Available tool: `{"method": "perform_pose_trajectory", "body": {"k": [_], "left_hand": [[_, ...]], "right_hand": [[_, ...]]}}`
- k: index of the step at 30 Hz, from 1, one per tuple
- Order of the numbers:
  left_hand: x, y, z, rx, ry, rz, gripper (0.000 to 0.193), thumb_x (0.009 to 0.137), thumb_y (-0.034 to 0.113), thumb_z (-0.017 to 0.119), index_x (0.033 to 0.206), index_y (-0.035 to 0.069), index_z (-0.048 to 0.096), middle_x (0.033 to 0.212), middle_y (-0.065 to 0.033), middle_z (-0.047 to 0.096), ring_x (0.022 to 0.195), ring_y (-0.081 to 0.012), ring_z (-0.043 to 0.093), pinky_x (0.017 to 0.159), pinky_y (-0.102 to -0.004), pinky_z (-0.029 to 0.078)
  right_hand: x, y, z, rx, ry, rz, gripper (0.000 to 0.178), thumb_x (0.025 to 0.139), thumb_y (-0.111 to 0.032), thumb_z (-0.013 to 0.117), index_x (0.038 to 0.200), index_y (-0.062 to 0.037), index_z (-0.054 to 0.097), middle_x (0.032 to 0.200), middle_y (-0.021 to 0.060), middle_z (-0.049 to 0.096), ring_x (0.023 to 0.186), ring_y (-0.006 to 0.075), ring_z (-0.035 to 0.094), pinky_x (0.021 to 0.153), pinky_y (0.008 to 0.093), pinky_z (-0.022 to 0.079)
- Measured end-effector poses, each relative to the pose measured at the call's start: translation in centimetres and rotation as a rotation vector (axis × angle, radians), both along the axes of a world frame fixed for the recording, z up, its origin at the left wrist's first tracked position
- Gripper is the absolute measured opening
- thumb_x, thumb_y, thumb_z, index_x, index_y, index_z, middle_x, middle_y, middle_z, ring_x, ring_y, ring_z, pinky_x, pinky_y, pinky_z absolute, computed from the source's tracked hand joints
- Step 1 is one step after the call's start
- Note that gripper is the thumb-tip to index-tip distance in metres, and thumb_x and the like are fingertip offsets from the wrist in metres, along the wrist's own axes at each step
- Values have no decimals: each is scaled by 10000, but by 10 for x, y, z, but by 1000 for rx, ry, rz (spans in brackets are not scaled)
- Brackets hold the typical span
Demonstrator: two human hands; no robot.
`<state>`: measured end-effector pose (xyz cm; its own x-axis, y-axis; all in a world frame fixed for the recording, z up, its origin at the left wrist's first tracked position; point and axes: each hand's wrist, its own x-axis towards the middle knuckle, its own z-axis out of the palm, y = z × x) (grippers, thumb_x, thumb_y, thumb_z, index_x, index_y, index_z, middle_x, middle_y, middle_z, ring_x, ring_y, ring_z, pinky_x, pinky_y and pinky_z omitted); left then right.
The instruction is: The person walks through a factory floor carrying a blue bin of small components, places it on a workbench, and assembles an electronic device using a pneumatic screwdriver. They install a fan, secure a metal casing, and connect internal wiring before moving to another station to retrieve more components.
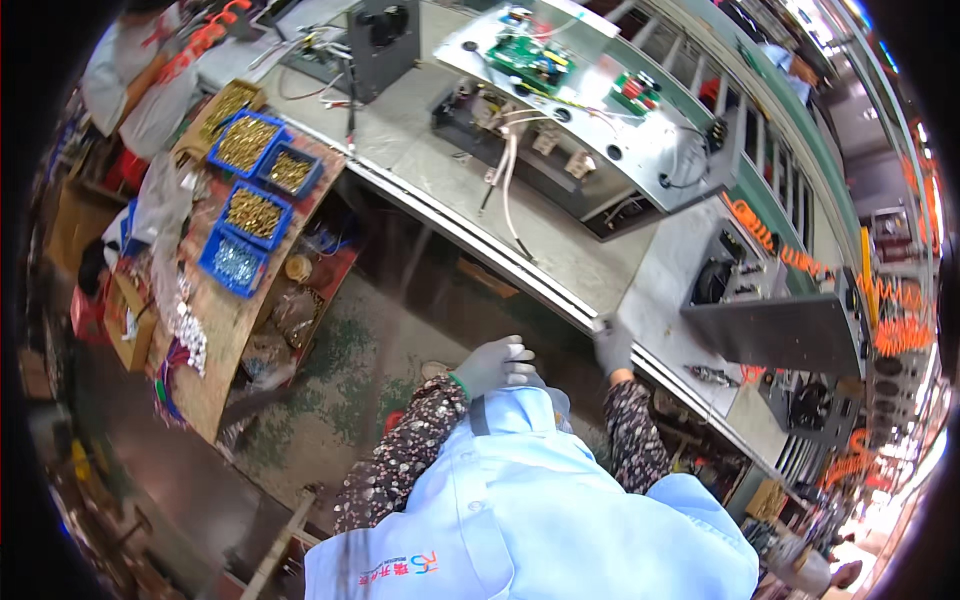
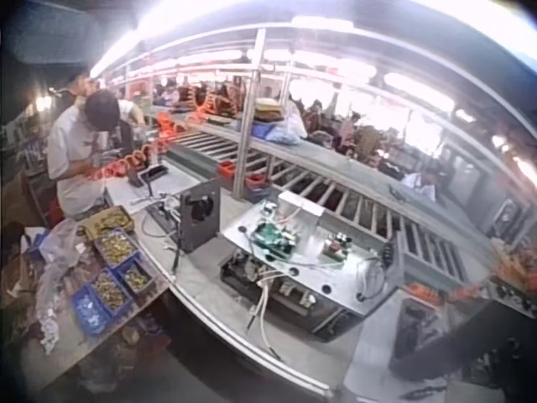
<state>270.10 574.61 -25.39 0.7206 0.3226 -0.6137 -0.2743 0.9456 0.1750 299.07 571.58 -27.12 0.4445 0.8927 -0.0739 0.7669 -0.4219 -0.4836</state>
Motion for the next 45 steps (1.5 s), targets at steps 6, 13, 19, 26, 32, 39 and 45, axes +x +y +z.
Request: {"method": "perform_pose_trajectory", "body": {"k": [6,13,19,26,32,39,45], "left_hand": [[-44,-27,-57,-5,123,157,164,920,-5,430,852,144,439,696,40,394,588,-74,376,478,-212,315],[-215,-141,-167,-48,712,415,207,874,43,549,1080,62,546,742,-45,568,576,-153,567,439,-271,434],[-306,-278,-223,-33,1285,-60,84,855,96,578,918,99,633,756,-41,613,626,-187,639,464,-318,481],[-243,-375,-255,499,1649,-600,134,795,202,626,867,134,716,819,-108,701,732,-288,692,619,-435,553],[-84,-404,-262,114,1359,-115,189,730,284,639,733,110,711,721,-124,658,679,-321,654,600,-462,516],[25,-299,-178,-375,1320,365,239,796,266,645,937,87,715,882,-108,693,788,-294,668,681,-427,527],[63,-223,-165,-1317,487,1606,410,886,163,620,1236,-48,586,871,-74,672,737,-134,611,634,-280,497]], "right_hand": [[167,-57,-77,-10,-151,-551,191,786,-144,648,965,-90,687,902,162,708,860,310,685,777,395,516],[204,-48,-137,-152,-158,-898,153,805,-161,658,929,-81,697,884,105,700,764,198,650,682,353,499],[5,29,-140,274,338,-398,145,900,-153,580,1001,-79,654,815,64,663,621,124,590,513,278,459],[-384,116,-128,-588,572,831,171,900,-185,628,1028,-82,673,804,12,646,692,94,626,588,255,502],[-646,139,-199,-427,62,1480,303,822,-310,622,1001,-73,683,938,164,704,906,334,674,814,414,522],[-831,81,-333,-468,-240,1680,295,816,-287,620,1008,-71,679,945,175,696,901,355,667,798,435,520],[-869,68,-411,-450,-483,1679,289,807,-264,626,1015,-71,677,940,177,692,886,359,664,779,445,519]]}}
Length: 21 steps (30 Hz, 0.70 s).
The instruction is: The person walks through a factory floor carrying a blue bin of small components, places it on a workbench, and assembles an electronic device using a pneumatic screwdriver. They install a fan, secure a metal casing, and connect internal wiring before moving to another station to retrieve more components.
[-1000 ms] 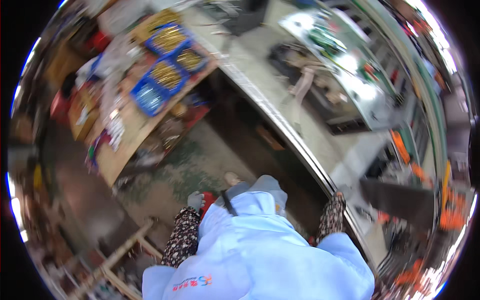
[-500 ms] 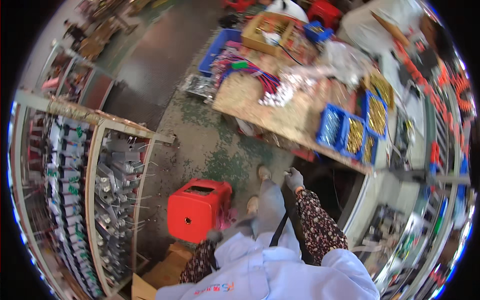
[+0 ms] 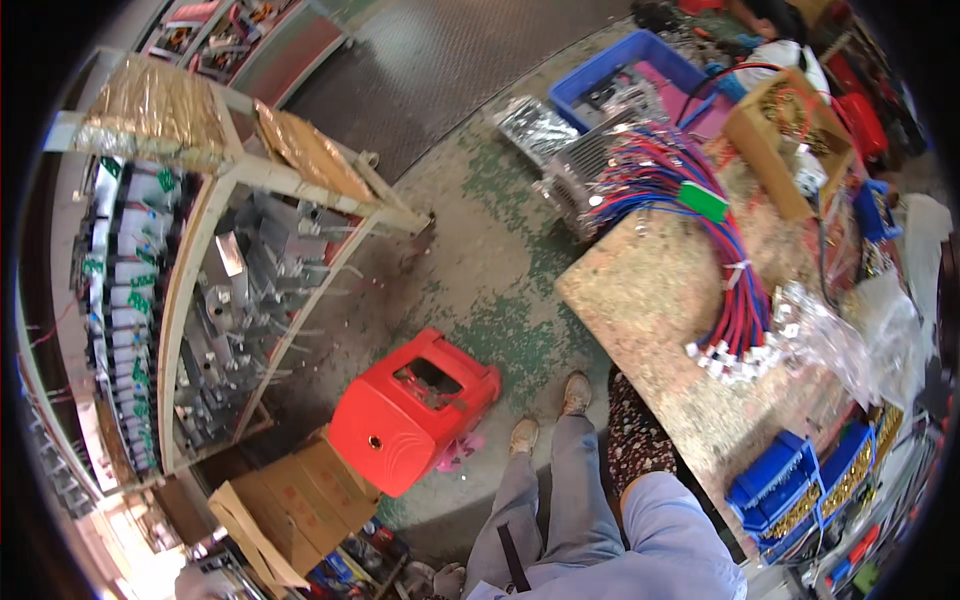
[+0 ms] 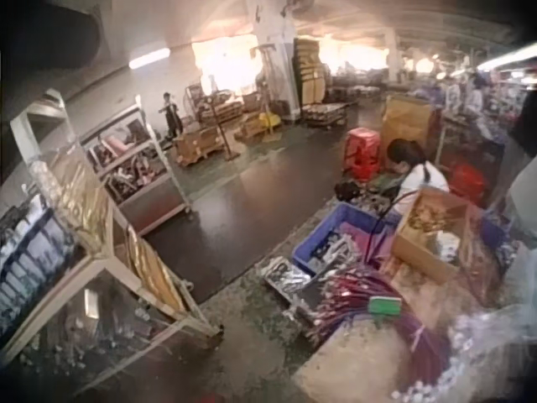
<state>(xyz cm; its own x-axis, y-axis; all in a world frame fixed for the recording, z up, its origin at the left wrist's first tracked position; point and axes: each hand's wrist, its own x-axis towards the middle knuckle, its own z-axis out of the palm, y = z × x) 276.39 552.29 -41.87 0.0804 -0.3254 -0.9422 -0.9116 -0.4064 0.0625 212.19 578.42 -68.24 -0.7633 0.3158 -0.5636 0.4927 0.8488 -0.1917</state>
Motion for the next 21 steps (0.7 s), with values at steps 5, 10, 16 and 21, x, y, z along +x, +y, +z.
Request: {"method": "perform_pose_trajectory", "body": {"k": [5,10,16,21], "left_hand": [[-49,59,37,-161,-135,-127,324,859,112,641,1134,-59,655,899,-86,689,783,-136,622,686,-276,500],[-65,44,34,-75,-68,-40,295,866,83,629,1116,-70,661,947,-103,707,854,-153,645,781,-280,515],[-94,24,28,-140,45,-372,374,837,199,631,1148,-7,659,992,-171,707,909,-240,673,837,-345,511],[-132,-23,-32,-214,310,-717,458,832,299,605,1191,17,640,1141,-223,659,1089,-366,624,955,-432,481]], "right_hand": [[9,12,-13,58,0,52,287,799,-245,630,1022,-70,675,937,178,689,873,363,661,763,454,519],[52,49,4,111,45,31,286,791,-227,635,1028,-70,673,933,179,686,860,367,659,748,462,518],[137,79,59,118,259,116,288,782,-204,641,1035,-69,671,928,181,682,845,372,656,729,472,517],[197,63,231,-378,463,417,275,758,-133,623,1008,-22,652,939,201,671,864,418,635,721,471,510]]}}
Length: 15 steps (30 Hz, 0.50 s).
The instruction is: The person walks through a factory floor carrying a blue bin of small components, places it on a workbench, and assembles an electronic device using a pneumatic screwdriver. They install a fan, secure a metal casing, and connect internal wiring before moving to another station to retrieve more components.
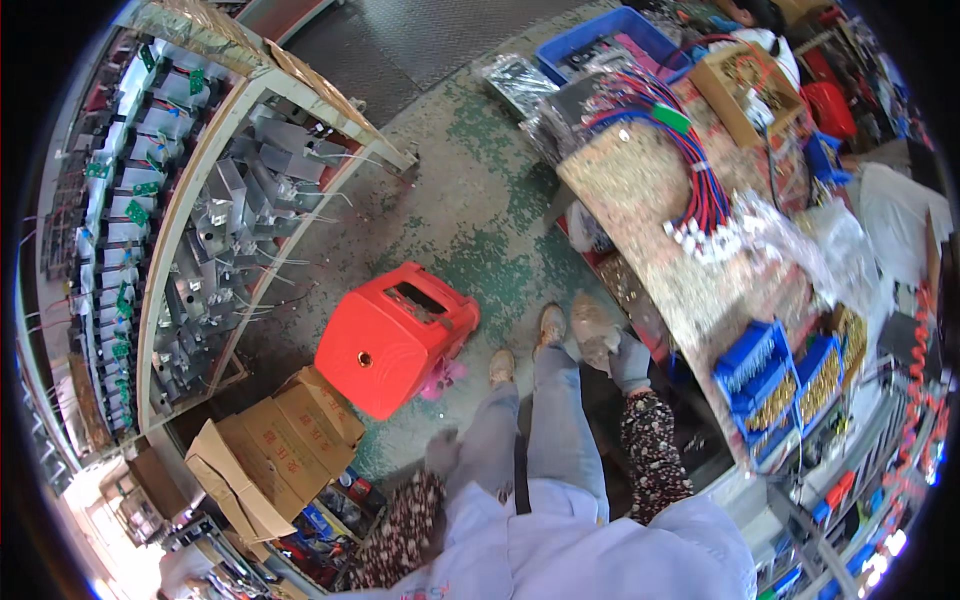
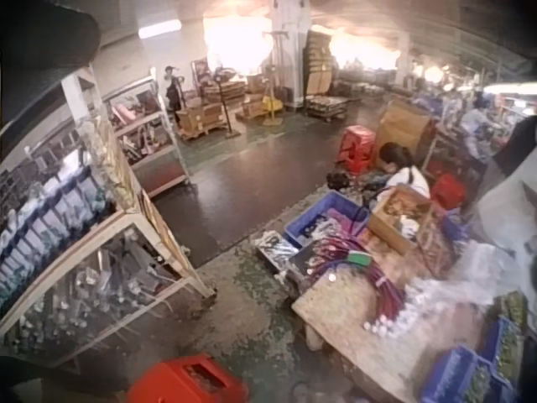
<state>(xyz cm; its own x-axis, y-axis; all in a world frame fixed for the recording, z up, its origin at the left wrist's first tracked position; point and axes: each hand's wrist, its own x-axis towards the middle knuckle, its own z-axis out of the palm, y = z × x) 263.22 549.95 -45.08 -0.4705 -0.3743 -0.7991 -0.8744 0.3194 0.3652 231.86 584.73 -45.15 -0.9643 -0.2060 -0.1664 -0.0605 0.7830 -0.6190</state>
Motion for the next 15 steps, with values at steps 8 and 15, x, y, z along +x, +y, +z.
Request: {"method": "perform_pose_trajectory", "body": {"k": [8,15], "left_hand": [[-238,91,159,852,642,-906,959,711,286,809,1469,14,288,1463,-206,372,1271,-370,473,1061,-382,399],[-233,226,295,2001,-386,-911,1496,507,331,963,1536,71,-91,1560,-146,238,1426,-195,239,1177,-360,208]], "right_hand": [[105,30,333,118,157,627,221,641,-183,630,861,-160,633,788,18,579,678,215,585,601,360,445],[177,78,476,171,440,401,450,566,-273,662,1008,-228,737,730,-37,555,535,146,517,491,299,392]]}}
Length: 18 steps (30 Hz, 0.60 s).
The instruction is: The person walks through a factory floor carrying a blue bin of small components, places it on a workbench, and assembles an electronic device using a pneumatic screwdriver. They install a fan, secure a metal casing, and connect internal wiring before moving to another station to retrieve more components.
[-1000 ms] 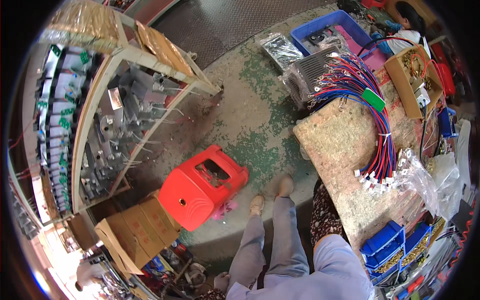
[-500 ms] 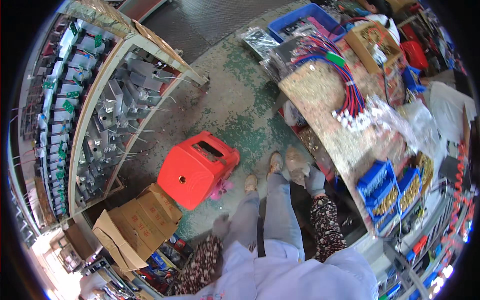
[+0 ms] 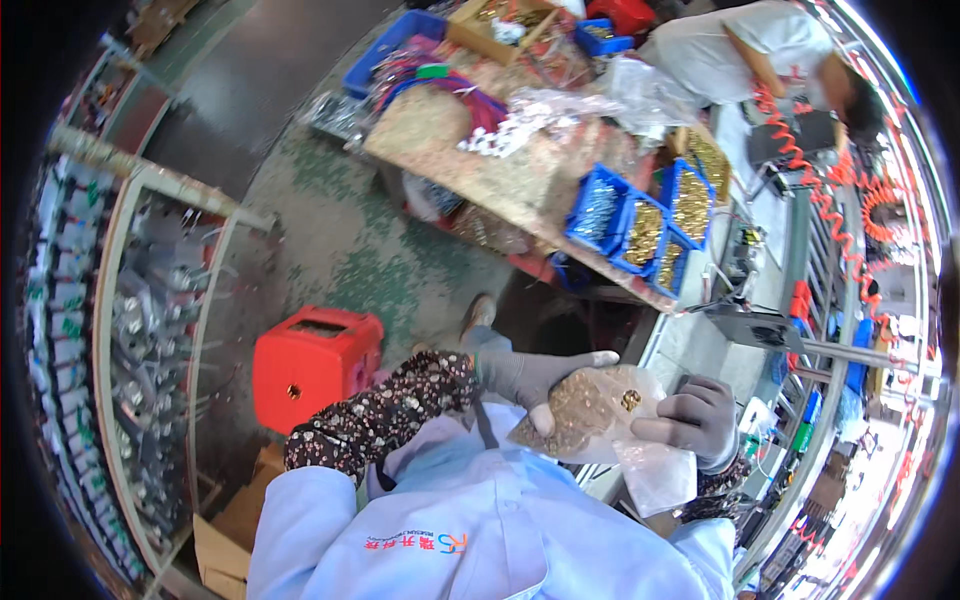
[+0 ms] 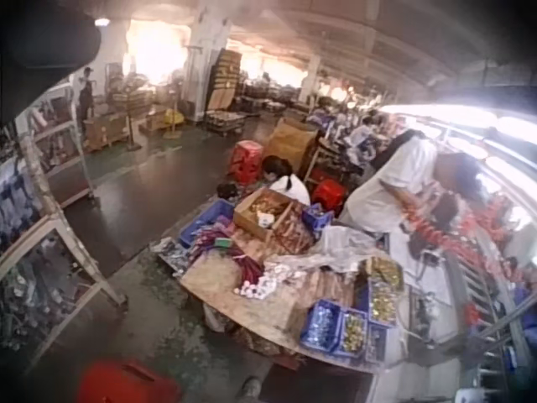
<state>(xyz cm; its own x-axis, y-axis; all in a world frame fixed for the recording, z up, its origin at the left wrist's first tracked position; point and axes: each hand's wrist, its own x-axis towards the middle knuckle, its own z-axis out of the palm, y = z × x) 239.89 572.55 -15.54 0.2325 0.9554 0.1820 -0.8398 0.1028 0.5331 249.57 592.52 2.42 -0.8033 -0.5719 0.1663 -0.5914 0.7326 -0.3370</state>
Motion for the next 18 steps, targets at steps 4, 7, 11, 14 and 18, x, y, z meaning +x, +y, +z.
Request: {"method": "perform_pose_trajectory", "body": {"k": [4,7,11,14,18], "left_hand": [[19,67,26,176,-285,43,1428,516,355,960,1541,63,9,1522,-112,308,1382,-184,321,1153,-352,257],[3,120,30,214,-89,-22,1388,503,413,954,1528,45,93,1478,-89,357,1357,-181,349,1137,-346,272],[19,184,-3,100,-256,93,1125,603,472,883,1451,32,288,1245,-62,510,1146,-152,509,1005,-317,417],[26,230,-29,55,-343,141,1062,632,446,865,1446,41,316,1255,-59,524,1137,-142,530,987,-307,442],[24,278,-64,-48,-448,175,1043,644,379,851,1469,51,303,1320,-66,516,1179,-151,532,1028,-311,430]], "right_hand": [[32,39,4,-172,190,-382,324,564,-281,748,870,-175,725,712,-1,615,557,170,564,492,308,392],[39,81,-12,-305,205,-612,229,691,-249,753,802,-66,670,707,44,618,603,180,607,546,332,473],[15,161,-57,-379,97,-712,307,899,-276,590,921,20,670,867,109,678,781,217,653,721,319,519],[-1,215,-121,-623,64,-747,291,928,-266,560,1017,1,632,858,101,657,707,180,615,620,307,489],[7,270,-221,-1240,-326,-918,238,967,-280,529,978,-42,537,832,66,541,779,166,562,682,289,463]]}}
